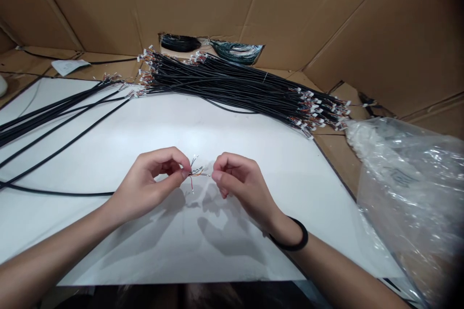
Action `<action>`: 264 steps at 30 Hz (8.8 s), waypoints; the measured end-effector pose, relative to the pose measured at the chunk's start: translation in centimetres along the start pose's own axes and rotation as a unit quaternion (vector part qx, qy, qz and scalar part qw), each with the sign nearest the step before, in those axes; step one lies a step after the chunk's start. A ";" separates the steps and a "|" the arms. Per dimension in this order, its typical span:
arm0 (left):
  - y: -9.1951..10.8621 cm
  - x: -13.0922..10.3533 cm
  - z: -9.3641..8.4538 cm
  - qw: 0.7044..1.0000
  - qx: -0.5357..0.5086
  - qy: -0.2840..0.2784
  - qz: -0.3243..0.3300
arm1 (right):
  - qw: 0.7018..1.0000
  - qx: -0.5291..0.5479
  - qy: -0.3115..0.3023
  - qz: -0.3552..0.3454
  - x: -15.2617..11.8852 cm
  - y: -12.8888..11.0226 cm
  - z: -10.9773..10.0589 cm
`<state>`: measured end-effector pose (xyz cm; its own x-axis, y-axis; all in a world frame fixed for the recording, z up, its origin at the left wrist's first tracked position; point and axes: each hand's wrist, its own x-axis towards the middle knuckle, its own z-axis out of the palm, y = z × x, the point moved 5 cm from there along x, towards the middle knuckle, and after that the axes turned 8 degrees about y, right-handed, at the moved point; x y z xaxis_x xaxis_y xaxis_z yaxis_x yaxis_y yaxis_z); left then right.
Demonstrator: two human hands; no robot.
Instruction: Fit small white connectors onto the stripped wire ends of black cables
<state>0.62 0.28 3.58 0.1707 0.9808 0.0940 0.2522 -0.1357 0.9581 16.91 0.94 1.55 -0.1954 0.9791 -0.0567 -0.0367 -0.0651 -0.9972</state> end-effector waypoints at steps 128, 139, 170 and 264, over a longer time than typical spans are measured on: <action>2.2 -1.2 0.1 0.963 0.150 0.041 0.220 | 0.987 0.081 -0.085 0.108 -0.1 1.4 0.8; 1.8 -1.5 0.4 0.947 0.154 0.052 0.277 | 0.991 0.052 -0.067 0.105 -0.1 1.6 1.0; 0.8 0.1 -0.6 0.995 0.046 0.042 0.080 | 0.994 0.058 -0.041 0.083 0.7 1.1 -0.1; 1.0 -0.1 -0.1 0.971 0.128 0.028 0.200 | 0.995 0.078 -0.044 0.054 0.6 1.3 -0.1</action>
<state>0.78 0.09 4.57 0.2527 0.8475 0.4668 0.4056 -0.5308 0.7441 16.87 1.52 0.25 -0.2912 0.9447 -0.1507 -0.1623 -0.2040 -0.9654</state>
